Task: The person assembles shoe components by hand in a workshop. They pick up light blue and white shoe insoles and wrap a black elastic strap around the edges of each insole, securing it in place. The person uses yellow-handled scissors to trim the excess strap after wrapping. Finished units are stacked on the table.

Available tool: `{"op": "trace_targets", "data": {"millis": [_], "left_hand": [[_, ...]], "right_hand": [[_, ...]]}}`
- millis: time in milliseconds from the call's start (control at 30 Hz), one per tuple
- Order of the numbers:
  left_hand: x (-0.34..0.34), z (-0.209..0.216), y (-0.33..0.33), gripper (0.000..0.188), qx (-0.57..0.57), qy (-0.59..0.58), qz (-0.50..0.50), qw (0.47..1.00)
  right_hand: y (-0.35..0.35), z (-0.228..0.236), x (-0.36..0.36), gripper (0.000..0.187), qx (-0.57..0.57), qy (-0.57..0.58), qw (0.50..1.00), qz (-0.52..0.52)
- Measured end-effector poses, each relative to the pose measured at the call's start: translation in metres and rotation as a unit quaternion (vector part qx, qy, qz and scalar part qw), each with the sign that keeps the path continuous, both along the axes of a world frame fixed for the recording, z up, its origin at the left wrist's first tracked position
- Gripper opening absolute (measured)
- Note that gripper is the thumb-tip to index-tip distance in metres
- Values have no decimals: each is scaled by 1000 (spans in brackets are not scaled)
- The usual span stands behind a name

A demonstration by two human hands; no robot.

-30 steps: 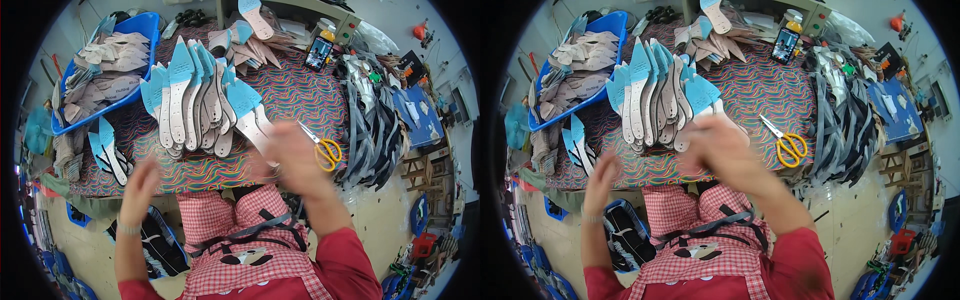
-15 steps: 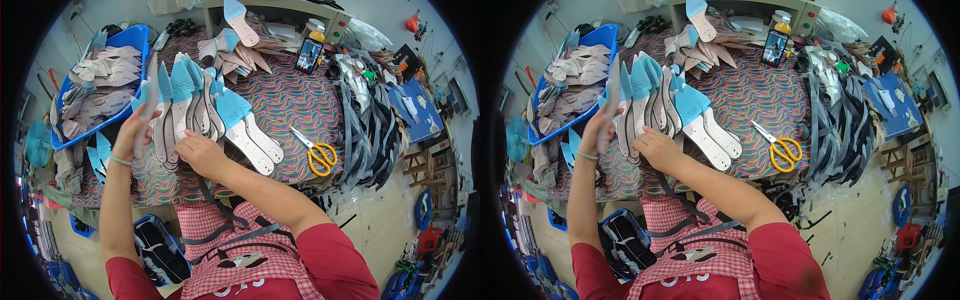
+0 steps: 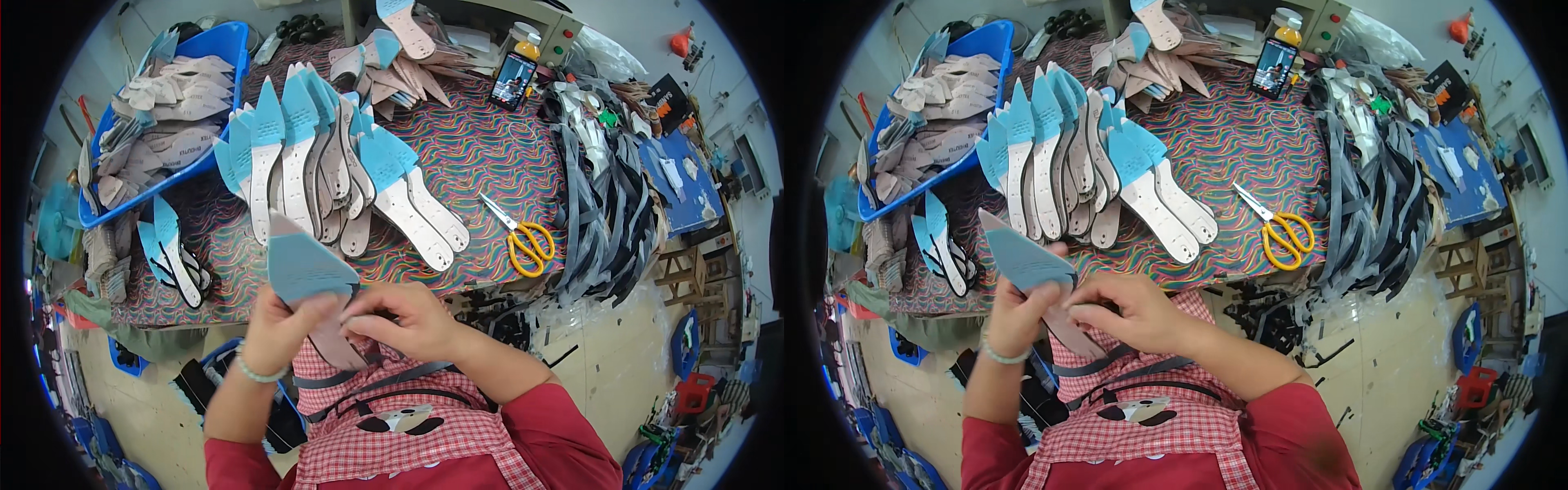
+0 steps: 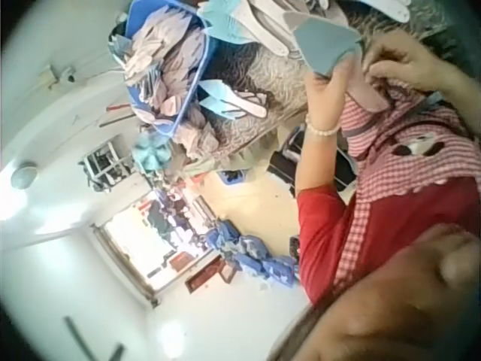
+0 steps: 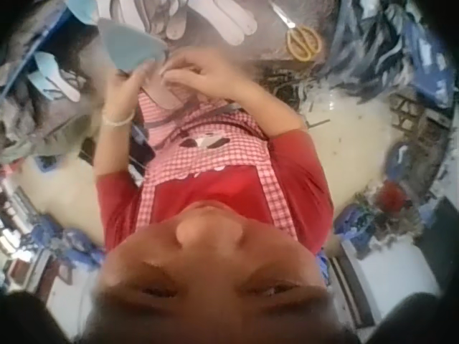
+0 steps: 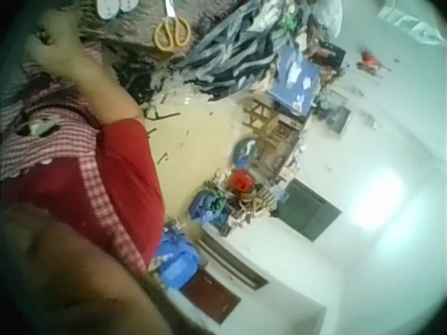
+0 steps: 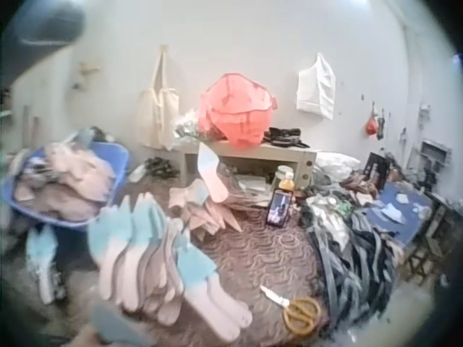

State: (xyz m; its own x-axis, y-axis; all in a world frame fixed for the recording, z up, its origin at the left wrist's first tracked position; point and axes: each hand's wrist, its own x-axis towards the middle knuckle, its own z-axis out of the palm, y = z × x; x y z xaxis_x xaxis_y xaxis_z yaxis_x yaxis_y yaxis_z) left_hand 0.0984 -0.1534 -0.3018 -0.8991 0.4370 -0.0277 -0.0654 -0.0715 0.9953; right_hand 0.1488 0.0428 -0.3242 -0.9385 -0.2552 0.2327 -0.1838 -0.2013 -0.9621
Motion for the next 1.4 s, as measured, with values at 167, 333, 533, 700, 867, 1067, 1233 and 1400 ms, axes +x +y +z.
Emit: {"op": "trace_targets", "data": {"millis": [167, 333, 533, 700, 867, 1067, 1233, 1400], "left_hand": [[18, -22, 10, 20, 46, -74, 44, 995], [24, -24, 13, 19, 137, -202, 110, 964], [24, -35, 3, 18, 108, -144, 117, 977], [25, -39, 2, 18, 97, -126, 110, 981], [24, -32, 0, 18, 15, -9, 63, 998], [-12, -23, 3, 37, 39, 91, -74, 992], [6, -15, 3, 45, 191, 16, -55, 980], [18, -10, 4, 46, 149, 51, 30, 987]], "right_hand": [[3, -26, 7, 12, 45, -42, 991, -115], [-12, -34, 2, 13, -145, -171, 969, -99], [-23, -34, -8, 13, -156, -173, 968, -95], [-29, -33, -11, 12, -168, -182, 960, -133], [-22, -39, -5, 12, 75, 3, 976, -205], [-5, -8, -25, 15, 228, 103, 967, -50], [-29, -16, 8, 14, -42, -151, 987, -34], [-28, -27, 16, 15, 21, -21, 994, -106]]}}
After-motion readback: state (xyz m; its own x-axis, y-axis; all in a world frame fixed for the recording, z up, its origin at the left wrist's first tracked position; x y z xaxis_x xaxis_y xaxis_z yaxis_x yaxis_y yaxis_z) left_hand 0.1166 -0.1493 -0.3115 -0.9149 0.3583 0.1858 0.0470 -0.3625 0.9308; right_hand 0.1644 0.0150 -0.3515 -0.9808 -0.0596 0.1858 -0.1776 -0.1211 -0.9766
